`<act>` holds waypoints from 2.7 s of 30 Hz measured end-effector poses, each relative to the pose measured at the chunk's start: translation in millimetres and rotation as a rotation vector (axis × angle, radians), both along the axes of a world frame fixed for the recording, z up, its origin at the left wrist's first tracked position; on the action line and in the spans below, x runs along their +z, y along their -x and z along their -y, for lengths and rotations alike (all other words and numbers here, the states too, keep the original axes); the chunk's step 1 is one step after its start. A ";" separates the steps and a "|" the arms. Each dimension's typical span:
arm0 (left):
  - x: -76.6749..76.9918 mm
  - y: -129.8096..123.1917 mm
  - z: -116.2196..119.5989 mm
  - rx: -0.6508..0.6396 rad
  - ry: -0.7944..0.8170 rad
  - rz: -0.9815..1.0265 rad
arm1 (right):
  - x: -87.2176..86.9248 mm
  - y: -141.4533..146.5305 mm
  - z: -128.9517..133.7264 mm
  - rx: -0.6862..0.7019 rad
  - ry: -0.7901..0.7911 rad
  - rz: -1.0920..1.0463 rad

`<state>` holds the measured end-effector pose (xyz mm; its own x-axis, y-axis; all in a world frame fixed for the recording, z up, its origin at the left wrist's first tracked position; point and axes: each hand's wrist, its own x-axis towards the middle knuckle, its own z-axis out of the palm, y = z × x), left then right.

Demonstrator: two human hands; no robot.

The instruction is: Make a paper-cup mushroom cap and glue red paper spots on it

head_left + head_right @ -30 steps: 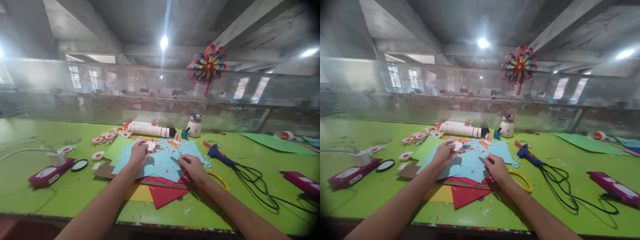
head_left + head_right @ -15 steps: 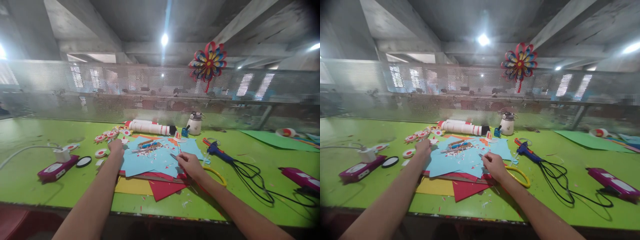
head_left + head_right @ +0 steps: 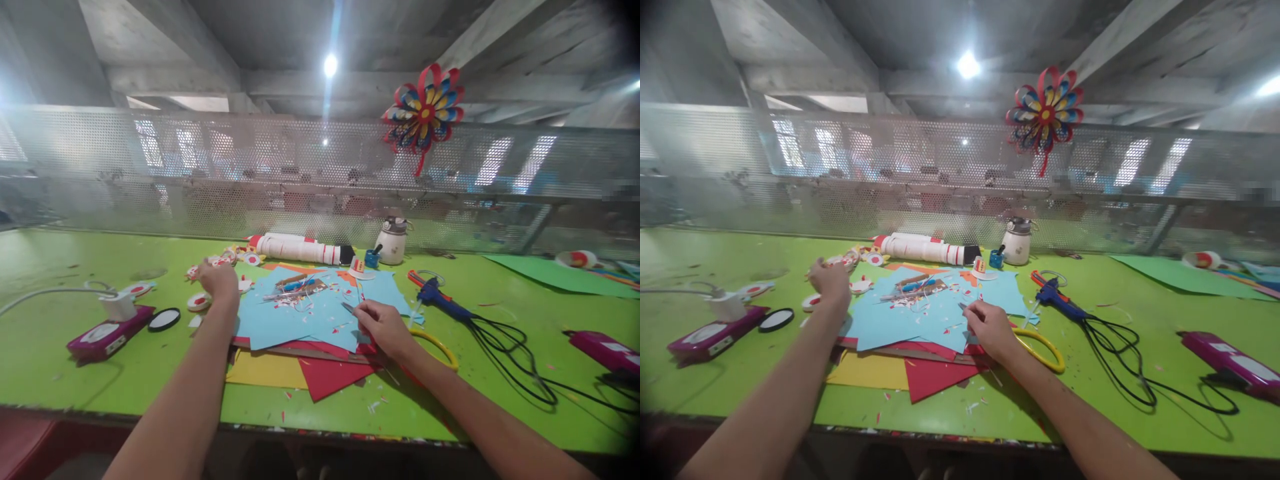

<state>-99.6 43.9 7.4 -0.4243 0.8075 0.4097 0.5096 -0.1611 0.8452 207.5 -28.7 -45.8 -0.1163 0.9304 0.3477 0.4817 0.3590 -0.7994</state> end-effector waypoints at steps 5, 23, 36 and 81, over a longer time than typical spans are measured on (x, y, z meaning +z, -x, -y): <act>2.3 -73.2 12.8 -0.152 -0.173 -0.112 | 2.6 0.4 3.3 0.045 -0.006 -0.014; -29.9 -150.8 67.5 -0.880 -0.261 -0.387 | 5.2 -2.9 5.8 0.003 -0.048 -0.105; -43.2 -138.1 67.2 -0.775 -0.354 -0.179 | 21.9 3.9 21.5 0.129 0.107 -0.243; -43.7 -147.0 83.5 -1.111 -0.084 -0.942 | 13.3 -16.9 -5.7 -0.109 0.118 -0.093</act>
